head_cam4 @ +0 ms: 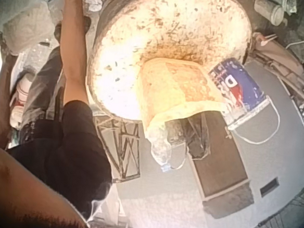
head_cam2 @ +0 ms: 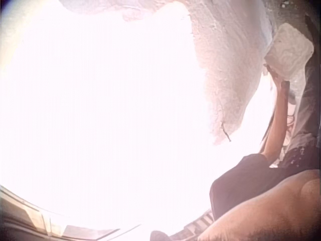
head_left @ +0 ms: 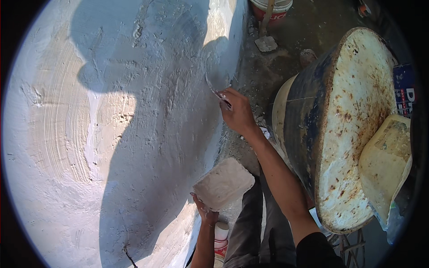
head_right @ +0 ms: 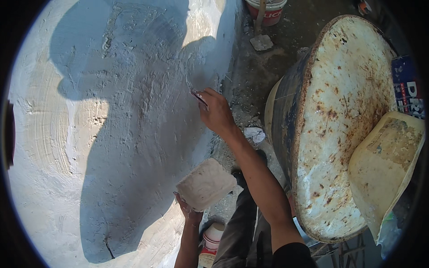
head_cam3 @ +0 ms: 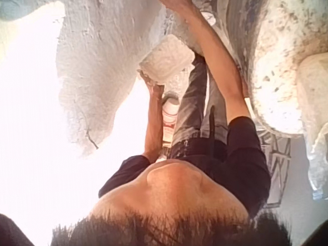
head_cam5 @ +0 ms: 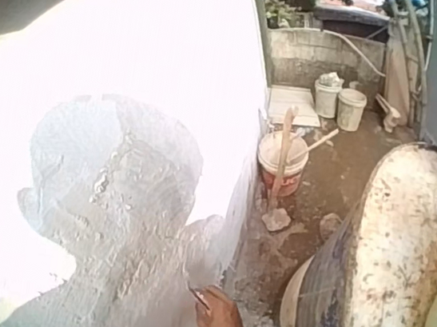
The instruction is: Applying plaster or putty to an exterior wall using a putty knife.
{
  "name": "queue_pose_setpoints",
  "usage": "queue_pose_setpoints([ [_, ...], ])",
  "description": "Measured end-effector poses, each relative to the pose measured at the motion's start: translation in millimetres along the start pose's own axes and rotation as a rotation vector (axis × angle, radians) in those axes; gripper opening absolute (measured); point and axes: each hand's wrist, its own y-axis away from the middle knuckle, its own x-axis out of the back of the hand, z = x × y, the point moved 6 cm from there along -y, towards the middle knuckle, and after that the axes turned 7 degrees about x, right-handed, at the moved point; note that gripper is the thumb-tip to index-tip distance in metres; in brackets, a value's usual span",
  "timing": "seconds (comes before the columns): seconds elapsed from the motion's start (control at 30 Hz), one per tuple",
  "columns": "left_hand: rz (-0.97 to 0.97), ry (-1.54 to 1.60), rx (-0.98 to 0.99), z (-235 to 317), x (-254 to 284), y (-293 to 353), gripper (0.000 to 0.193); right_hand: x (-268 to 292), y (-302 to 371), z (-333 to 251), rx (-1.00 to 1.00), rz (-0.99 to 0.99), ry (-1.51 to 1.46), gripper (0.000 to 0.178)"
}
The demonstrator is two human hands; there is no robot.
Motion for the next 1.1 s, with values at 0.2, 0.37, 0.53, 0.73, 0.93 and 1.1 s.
queue_pose_setpoints([
  [0.2,-0.022,0.089,0.053,-2.2,-7.0,1.3,0.071,27.1,-6.5,75.9,-0.419,0.494,-0.319,0.017],
  [0.37,0.003,0.124,0.076,-1.3,-10.2,5.3,0.070,19.5,-54.1,97.2,-0.412,0.462,-0.300,0.012],
  [0.53,-0.023,0.130,0.024,-6.3,2.5,8.1,0.071,11.6,-53.8,68.6,-0.393,0.368,-0.530,0.013],
  [0.73,-0.013,0.105,0.031,0.3,-7.9,19.9,0.071,15.0,-65.1,25.0,-0.379,0.316,-0.516,0.011],
  [0.93,0.055,-0.013,-0.022,4.1,-6.4,25.4,0.071,20.3,-81.3,-25.8,-0.275,0.262,-0.186,0.012],
  [1.1,0.022,0.187,0.045,2.1,-2.4,23.6,0.066,18.3,-79.5,-53.0,-0.108,0.269,-0.087,0.011],
])
